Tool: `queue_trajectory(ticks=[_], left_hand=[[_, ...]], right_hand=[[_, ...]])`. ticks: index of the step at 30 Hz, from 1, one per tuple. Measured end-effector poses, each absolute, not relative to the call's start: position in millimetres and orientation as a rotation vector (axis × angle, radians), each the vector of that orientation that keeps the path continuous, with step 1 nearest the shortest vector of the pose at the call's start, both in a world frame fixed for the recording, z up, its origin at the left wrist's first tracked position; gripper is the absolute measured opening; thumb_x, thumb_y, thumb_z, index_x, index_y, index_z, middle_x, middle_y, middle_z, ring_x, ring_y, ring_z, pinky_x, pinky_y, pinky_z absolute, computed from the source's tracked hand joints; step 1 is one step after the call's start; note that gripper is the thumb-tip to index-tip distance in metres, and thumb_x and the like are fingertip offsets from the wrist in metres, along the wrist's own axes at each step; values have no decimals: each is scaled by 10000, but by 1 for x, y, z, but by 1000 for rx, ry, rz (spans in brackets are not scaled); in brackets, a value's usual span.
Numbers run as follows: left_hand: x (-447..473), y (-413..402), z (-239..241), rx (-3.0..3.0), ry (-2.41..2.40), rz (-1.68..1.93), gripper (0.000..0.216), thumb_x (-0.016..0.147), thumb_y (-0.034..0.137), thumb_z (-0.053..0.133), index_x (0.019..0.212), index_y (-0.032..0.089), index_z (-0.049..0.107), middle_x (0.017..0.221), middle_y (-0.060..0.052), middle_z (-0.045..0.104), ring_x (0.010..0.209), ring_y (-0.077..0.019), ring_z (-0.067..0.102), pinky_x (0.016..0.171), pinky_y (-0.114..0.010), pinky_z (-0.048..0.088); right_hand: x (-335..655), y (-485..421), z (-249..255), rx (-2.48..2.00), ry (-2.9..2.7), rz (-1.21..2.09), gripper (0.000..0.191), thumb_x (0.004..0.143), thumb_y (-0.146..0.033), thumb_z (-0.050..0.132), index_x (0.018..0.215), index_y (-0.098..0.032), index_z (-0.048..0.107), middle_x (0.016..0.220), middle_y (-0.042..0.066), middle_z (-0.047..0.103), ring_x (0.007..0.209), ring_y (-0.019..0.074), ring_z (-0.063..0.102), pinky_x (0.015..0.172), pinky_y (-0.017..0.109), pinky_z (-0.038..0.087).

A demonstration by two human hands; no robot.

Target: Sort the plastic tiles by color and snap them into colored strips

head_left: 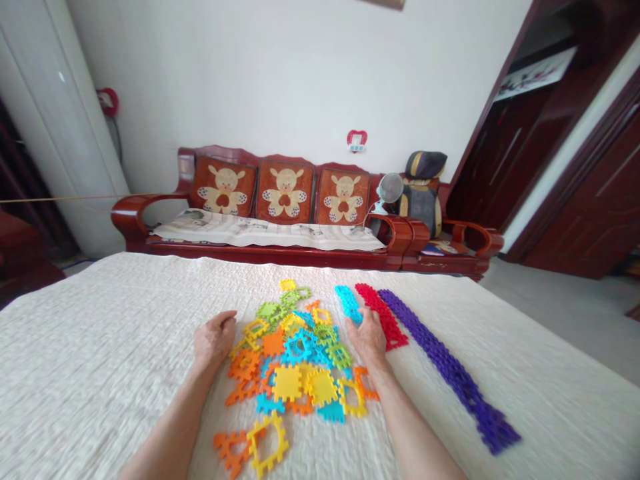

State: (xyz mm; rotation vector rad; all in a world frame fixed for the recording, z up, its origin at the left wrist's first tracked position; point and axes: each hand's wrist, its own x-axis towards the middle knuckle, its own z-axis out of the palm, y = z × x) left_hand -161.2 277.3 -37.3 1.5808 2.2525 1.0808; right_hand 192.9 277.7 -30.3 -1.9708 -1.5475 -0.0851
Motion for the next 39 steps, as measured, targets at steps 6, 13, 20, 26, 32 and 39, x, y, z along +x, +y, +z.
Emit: queue_trajectory(ticks=[6, 13, 20, 26, 32, 39], left_hand=[[-160, 276, -38, 1582, 2263, 1079, 344, 781, 330, 456, 992, 232, 710, 865, -44, 721, 779, -200, 641, 752, -297, 488], [-161, 278, -39, 1596, 2262, 1085, 342, 779, 325, 456, 984, 229, 712, 864, -40, 721, 783, -201, 640, 777, -306, 488], [-160, 277, -38, 1598, 2240, 1110, 341, 787, 314, 450, 991, 219, 707, 892, -39, 726, 805, -198, 646, 804, -303, 486], [-156, 276, -36, 1604, 2239, 1112, 331, 797, 277, 447, 992, 220, 709, 927, -41, 727, 853, -194, 650, 826, -295, 481], [-155, 275, -33, 1649, 2252, 1104, 343, 798, 281, 444, 1008, 210, 706, 957, -58, 722, 903, -205, 650, 836, -299, 483], [-154, 276, -33, 1654, 2271, 1102, 337, 796, 270, 444, 991, 216, 714, 957, -55, 723, 908, -211, 653, 836, -302, 486]], right_hand=[[194, 278, -30, -2033, -1534, -82, 448, 809, -424, 492, 1156, -142, 516, 1091, 114, 545, 1020, 227, 540, 811, 284, 427], [191, 277, -22, -2092, -1541, -74, 441, 799, -409, 496, 1151, -144, 516, 1109, 113, 530, 1019, 240, 542, 799, 308, 430], [194, 277, -21, -1994, -1558, -72, 492, 790, -440, 491, 1142, -98, 522, 1115, 159, 499, 1018, 263, 526, 826, 326, 424], [184, 274, -11, -1641, -1648, -95, 284, 823, -357, 462, 974, -157, 596, 968, 92, 566, 883, 199, 545, 780, 293, 422], [136, 253, 7, -1132, -2008, 243, 156, 825, -243, 473, 745, -195, 599, 761, 12, 586, 707, 120, 542, 677, 215, 407], [118, 239, 10, -1349, -2198, 114, 122, 766, -311, 567, 719, -204, 602, 796, 19, 578, 757, 142, 553, 685, 230, 392]])
